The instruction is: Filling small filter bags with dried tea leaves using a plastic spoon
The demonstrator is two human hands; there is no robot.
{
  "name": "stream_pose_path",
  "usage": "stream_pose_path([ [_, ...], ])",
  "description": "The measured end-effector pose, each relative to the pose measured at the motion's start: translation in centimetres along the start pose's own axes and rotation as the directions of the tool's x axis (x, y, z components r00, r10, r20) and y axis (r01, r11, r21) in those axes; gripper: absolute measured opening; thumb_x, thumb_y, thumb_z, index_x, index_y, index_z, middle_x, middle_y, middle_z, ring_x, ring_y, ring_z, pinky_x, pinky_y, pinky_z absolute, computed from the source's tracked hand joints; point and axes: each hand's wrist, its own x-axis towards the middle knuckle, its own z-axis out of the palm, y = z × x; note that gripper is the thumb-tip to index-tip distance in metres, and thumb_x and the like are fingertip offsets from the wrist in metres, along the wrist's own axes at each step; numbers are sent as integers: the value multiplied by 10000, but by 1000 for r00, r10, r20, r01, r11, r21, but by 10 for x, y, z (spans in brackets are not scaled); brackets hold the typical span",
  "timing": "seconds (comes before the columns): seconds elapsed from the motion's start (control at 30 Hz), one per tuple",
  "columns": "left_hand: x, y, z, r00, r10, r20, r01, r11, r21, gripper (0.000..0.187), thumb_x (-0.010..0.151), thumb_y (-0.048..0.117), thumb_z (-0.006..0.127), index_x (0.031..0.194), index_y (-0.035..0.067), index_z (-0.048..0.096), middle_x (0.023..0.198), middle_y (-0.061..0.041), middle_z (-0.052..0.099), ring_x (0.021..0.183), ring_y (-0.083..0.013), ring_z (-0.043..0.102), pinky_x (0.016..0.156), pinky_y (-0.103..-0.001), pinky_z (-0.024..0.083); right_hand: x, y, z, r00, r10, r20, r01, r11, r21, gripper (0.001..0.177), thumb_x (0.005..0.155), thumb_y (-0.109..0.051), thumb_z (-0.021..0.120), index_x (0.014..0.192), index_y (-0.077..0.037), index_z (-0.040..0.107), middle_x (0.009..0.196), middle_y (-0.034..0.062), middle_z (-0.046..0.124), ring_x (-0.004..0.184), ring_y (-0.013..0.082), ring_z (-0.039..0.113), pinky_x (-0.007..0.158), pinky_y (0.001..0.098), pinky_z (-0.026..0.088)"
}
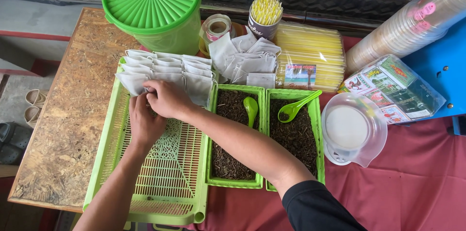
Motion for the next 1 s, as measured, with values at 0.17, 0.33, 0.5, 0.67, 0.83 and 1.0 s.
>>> stream_pose_path([
  [0.17, -1, -18, 3, 1000, -7, -2, 7, 1000, 20, 471, 764, 170, 779, 1195, 71, 616, 1099, -125, 521, 1086, -378, 568, 981, -456, 473, 2, 8, 10, 1000, -20, -1, 20, 1000, 0, 376, 890, -224, 612, 1251, -172, 709, 1054, 146, 762, 1110, 390, 720, 997, 498, 579],
  [0.33, 0, -13, -1, 1000, -26, 12, 26, 1000, 12, 443, 775, 190, 789, 1169, 81, 617, 1077, -110, 512, 1071, -376, 574, 986, -453, 457, -8, 2, -4, 997, -74, -24, 74, 997, -25, 354, 870, -239, 656, 1208, -154, 715, 1027, 184, 731, 1096, 428, 707, 985, 517, 566],
  [0.5, 4, 31, -12, 994, 81, -78, -86, 994, -65, 164, 885, 86, 783, 941, 61, 631, 853, -96, 529, 757, -320, 619, 660, -359, 530, -28, -12, -47, 995, -99, -12, 100, 994, 53, 299, 865, -183, 674, 1150, -97, 706, 1028, 184, 709, 838, 382, 758, 734, 430, 629],
  [0.67, 7, 83, 7, 977, 209, -42, -213, 960, -182, 165, 797, 25, 785, 842, 105, 648, 783, -57, 572, 685, -268, 627, 633, -346, 517, -68, -12, -101, 997, -79, -9, 80, 996, 39, 289, 883, -179, 664, 1161, -120, 713, 1032, 164, 707, 808, 346, 765, 679, 423, 634],
  [0.83, 12, 142, 33, 952, 296, 83, -245, 892, -379, 148, 796, -14, 770, 886, 55, 676, 866, -114, 634, 787, -329, 676, 672, -375, 562, -114, -8, -164, 983, -143, -113, 141, 990, -21, 257, 882, -128, 684, 1127, -72, 732, 1019, 188, 720, 979, 410, 726, 829, 471, 603],
  [1.0, 16, 200, 64, 892, 403, 207, -292, 860, -418, 170, 811, 44, 738, 976, 83, 744, 983, -131, 689, 872, -381, 697, 742, -447, 561, -156, 4, -219, 974, -13, -225, -28, 984, -174, 248, 939, -114, 637, 1153, -34, 732, 1034, 170, 730, 937, 329, 728, 824, 428, 592],
])
